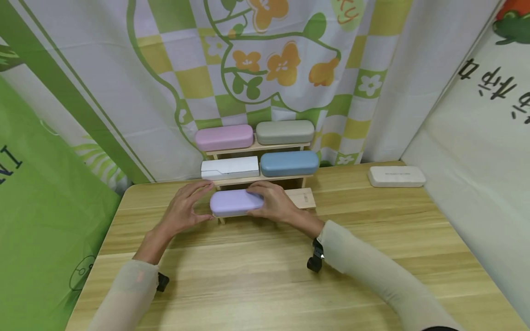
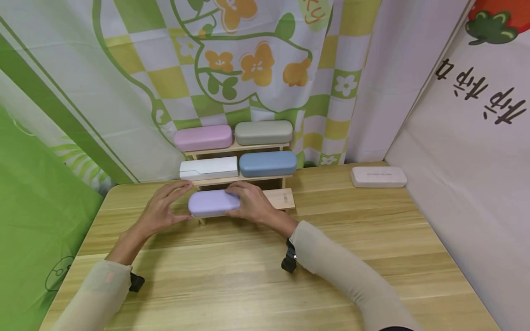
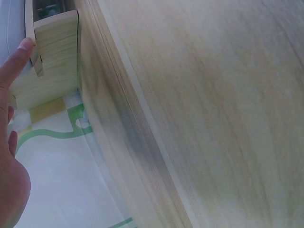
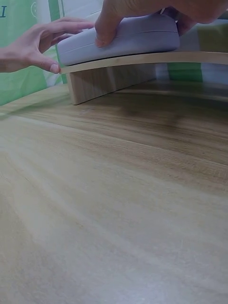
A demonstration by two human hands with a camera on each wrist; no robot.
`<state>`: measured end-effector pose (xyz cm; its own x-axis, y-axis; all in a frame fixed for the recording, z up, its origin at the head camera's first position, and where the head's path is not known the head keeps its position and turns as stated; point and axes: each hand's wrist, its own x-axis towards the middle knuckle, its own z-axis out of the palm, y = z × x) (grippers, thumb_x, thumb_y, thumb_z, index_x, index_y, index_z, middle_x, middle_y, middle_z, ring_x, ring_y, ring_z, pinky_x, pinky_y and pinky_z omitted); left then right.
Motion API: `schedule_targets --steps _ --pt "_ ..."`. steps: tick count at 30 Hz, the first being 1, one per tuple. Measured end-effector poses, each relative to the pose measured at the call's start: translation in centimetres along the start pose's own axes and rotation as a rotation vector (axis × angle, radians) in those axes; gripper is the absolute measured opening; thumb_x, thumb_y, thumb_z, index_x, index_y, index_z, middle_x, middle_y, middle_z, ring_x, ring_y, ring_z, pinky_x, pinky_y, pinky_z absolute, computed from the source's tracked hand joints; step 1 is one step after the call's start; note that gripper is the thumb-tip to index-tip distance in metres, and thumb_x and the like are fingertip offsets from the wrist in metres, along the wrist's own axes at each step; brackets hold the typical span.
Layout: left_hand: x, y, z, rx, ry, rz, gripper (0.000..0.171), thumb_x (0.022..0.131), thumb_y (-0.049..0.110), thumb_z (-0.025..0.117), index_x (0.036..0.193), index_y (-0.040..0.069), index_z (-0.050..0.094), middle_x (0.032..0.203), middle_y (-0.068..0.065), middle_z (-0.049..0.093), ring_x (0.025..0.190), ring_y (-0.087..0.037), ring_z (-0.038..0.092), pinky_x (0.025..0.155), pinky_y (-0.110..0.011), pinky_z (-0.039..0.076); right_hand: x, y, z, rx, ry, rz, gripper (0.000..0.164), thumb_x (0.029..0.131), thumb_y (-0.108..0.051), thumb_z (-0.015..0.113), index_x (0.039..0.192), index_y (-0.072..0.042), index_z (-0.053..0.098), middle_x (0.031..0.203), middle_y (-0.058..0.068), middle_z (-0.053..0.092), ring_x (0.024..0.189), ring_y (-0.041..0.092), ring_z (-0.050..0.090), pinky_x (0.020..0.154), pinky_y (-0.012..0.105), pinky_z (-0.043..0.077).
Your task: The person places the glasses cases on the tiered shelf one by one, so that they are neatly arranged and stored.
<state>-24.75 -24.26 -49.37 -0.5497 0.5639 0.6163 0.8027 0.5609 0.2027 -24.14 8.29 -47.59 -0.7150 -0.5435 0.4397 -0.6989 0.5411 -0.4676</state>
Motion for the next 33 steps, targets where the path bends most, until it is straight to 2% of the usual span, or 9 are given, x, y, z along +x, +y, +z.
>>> schedule_targets --steps 17,33 --pt "0.1 0.3 -0.1 -0.002 -0.013 -0.021 0.11 0.043 0.013 0.111 0.142 0.0 0.064 0.144 -0.021 0.062 0.131 -0.045 0.057 0.108 -0.064 0.047 0.5 -1.1 0.7 -0.092 0.015 0.045 0.064 0.076 -0.032 0.098 0.128 -0.003 0.075 0.131 0.012 0.074 0.123 0.029 0.069 0.105 0.039 0.057" --pt "0.1 0.4 -0.1 -0.008 -0.011 -0.016 0.109 0.044 0.011 0.11 0.142 -0.002 0.063 0.143 -0.022 0.062 0.127 -0.05 0.059 0.107 -0.065 0.048 0.5 -1.2 1.1 -0.118 0.043 0.029 0.062 0.077 -0.033 0.098 0.127 -0.004 0.076 0.13 0.013 0.074 0.122 0.029 0.07 0.101 0.039 0.059"
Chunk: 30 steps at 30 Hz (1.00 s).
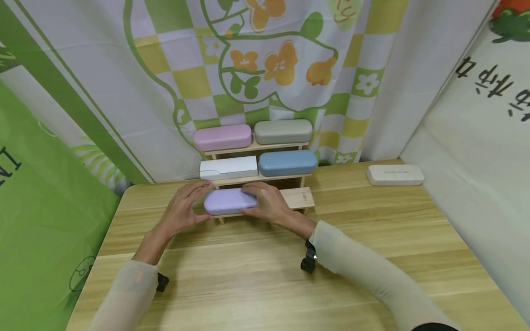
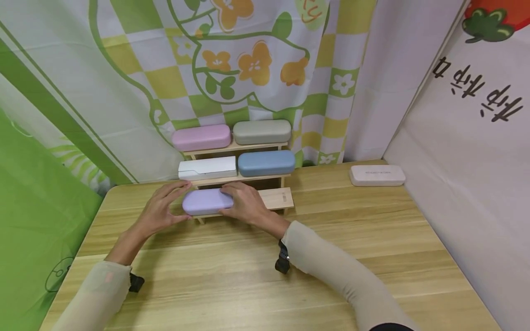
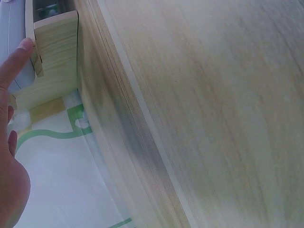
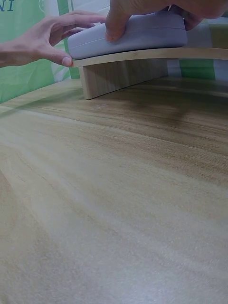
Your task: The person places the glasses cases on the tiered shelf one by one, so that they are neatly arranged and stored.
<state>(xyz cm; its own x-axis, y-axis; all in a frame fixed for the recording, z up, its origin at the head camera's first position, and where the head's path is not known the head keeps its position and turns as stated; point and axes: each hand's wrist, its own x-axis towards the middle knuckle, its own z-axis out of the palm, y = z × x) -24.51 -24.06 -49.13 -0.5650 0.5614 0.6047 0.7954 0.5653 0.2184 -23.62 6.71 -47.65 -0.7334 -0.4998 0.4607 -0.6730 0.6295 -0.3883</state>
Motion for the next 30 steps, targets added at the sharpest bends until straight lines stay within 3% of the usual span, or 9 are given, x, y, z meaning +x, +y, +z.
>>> schedule_targets --steps 13,30 --pt "-0.1 -0.1 0.1 0.012 -0.002 0.01 0.109 0.045 0.013 0.11 0.142 -0.002 0.063 0.143 -0.022 0.062 0.128 -0.05 0.059 0.107 -0.065 0.048 -0.5 0.1 -0.4 -0.045 0.079 -0.067 0.061 0.074 -0.035 0.1 0.121 -0.003 0.078 0.126 0.011 0.076 0.119 0.027 0.071 0.099 0.036 0.06" --pt "-0.1 0.1 0.0 0.025 -0.011 0.0 0.109 0.047 0.016 0.11 0.143 -0.002 0.062 0.144 -0.022 0.061 0.128 -0.049 0.059 0.106 -0.065 0.049 -2.4 1.2 -3.5 0.038 0.148 -0.123 0.06 0.07 -0.031 0.102 0.115 0.001 0.079 0.122 0.015 0.077 0.116 0.03 0.072 0.103 0.04 0.059"
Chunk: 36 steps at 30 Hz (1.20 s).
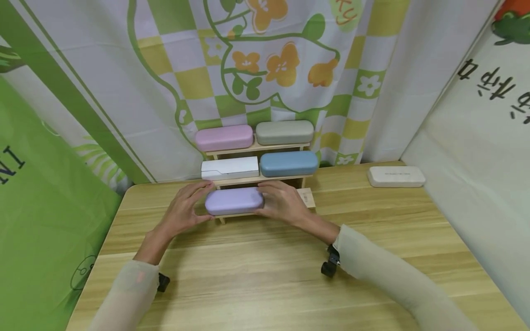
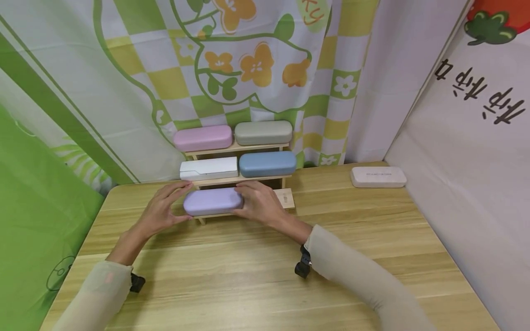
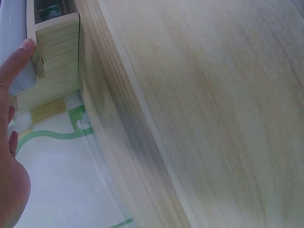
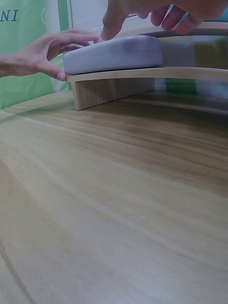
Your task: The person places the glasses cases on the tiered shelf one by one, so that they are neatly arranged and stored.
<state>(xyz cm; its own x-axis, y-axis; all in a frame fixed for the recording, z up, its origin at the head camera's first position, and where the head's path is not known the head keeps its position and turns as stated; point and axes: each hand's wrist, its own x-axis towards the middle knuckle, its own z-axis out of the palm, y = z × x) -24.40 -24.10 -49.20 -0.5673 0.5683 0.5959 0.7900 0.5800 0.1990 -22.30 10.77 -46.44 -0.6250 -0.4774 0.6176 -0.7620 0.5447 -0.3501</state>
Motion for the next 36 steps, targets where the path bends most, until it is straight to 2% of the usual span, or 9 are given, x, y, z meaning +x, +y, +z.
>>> schedule_targets --steps 6,22,29,33,36 --pt "0.1 0.0 0.1 0.0 0.003 -0.004 0.108 0.047 0.016 0.11 0.142 -0.002 0.062 0.144 -0.022 0.061 0.128 -0.048 0.059 0.106 -0.065 0.048 -0.7 0.6 -1.8 0.024 -0.01 -0.001 0.062 0.073 -0.031 0.1 0.121 0.001 0.077 0.125 0.016 0.076 0.12 0.033 0.071 0.105 0.045 0.057" --pt "0.1 0.1 0.0 -0.001 0.0 -0.004 0.108 0.048 0.017 0.11 0.143 -0.001 0.062 0.144 -0.021 0.061 0.13 -0.047 0.058 0.108 -0.063 0.048 -2.5 3.2 -5.2 0.051 -0.004 -0.047 0.064 0.066 -0.025 0.103 0.117 0.003 0.077 0.122 0.018 0.076 0.116 0.037 0.072 0.102 0.049 0.058" --pt "0.0 0.1 0.0 0.001 0.007 0.008 0.107 0.049 0.018 0.11 0.143 -0.003 0.062 0.143 -0.024 0.061 0.128 -0.049 0.059 0.106 -0.064 0.049 -3.4 4.5 -6.8 0.078 0.006 -0.055 0.065 0.062 -0.017 0.104 0.117 0.003 0.077 0.122 0.019 0.076 0.112 0.039 0.073 0.096 0.052 0.06" --pt "0.0 0.0 0.0 0.003 0.005 0.005 0.107 0.05 0.018 0.11 0.143 -0.003 0.061 0.144 -0.023 0.06 0.129 -0.048 0.058 0.107 -0.063 0.048 -4.0 5.5 -7.7 0.094 0.005 -0.061 0.065 0.061 -0.016 0.104 0.117 0.002 0.077 0.122 0.018 0.076 0.111 0.038 0.074 0.097 0.05 0.06" --pt "0.0 0.0 0.0 0.004 0.002 0.0 0.107 0.05 0.018 0.11 0.143 -0.003 0.061 0.145 -0.022 0.06 0.129 -0.048 0.058 0.108 -0.063 0.048 -4.5 6.3 -8.3 0.086 -0.002 -0.078 0.063 0.061 -0.016 0.103 0.116 0.0 0.078 0.121 0.017 0.077 0.109 0.037 0.074 0.1 0.039 0.059"
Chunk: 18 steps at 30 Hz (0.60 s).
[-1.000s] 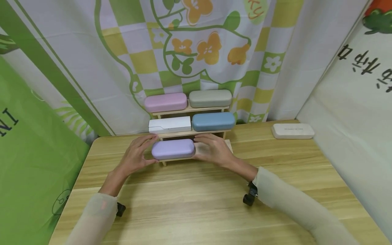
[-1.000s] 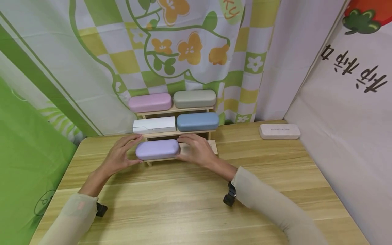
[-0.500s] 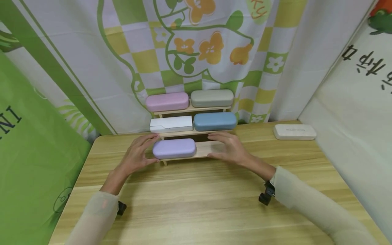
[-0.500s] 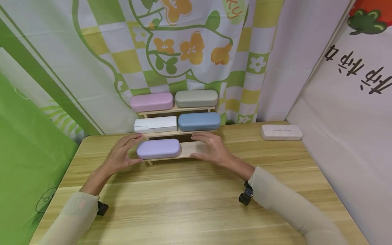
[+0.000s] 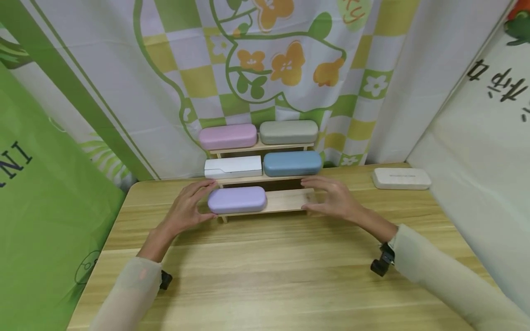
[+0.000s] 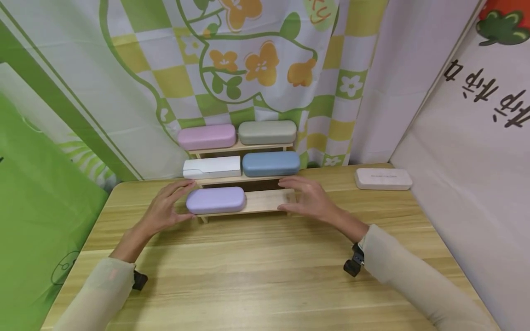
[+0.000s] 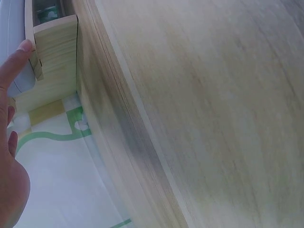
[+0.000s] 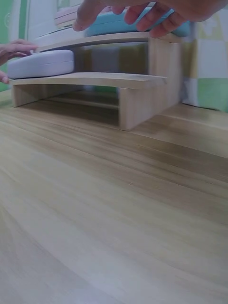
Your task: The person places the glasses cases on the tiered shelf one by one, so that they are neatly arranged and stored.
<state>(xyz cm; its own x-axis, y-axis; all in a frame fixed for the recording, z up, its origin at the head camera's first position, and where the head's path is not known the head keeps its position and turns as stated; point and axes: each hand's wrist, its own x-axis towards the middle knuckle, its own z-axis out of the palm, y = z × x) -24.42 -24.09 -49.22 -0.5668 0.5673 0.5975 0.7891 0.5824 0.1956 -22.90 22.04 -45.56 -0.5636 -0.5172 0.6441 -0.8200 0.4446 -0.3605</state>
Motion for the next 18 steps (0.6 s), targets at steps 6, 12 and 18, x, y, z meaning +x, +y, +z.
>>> schedule_targets --steps 6,12,18 --pt "0.1 0.1 -0.1 0.004 -0.008 -0.021 0.107 0.049 0.016 0.11 0.144 -0.002 0.061 0.146 -0.022 0.06 0.131 -0.046 0.057 0.108 -0.062 0.048 -1.1 1.1 -1.4 0.013 -0.019 -0.016 0.06 0.073 -0.031 0.1 0.119 0.0 0.077 0.121 0.018 0.077 0.11 0.037 0.074 0.11 0.013 0.044" --pt "0.1 0.3 -0.2 0.006 -0.024 -0.037 0.108 0.051 0.017 0.11 0.145 -0.001 0.061 0.147 -0.02 0.059 0.133 -0.044 0.056 0.108 -0.062 0.048 -2.0 2.3 -3.0 -0.021 -0.044 -0.003 0.062 0.069 -0.022 0.101 0.121 0.002 0.076 0.122 0.017 0.077 0.109 0.038 0.074 0.109 0.007 0.04" --pt "-0.1 0.1 -0.1 0.005 -0.02 -0.028 0.107 0.051 0.017 0.109 0.145 -0.001 0.06 0.147 -0.02 0.06 0.132 -0.044 0.057 0.108 -0.063 0.048 -3.3 3.4 -4.6 -0.007 -0.064 0.069 0.064 0.063 -0.011 0.1 0.121 0.002 0.076 0.123 0.02 0.076 0.11 0.043 0.071 0.109 0.006 0.038"
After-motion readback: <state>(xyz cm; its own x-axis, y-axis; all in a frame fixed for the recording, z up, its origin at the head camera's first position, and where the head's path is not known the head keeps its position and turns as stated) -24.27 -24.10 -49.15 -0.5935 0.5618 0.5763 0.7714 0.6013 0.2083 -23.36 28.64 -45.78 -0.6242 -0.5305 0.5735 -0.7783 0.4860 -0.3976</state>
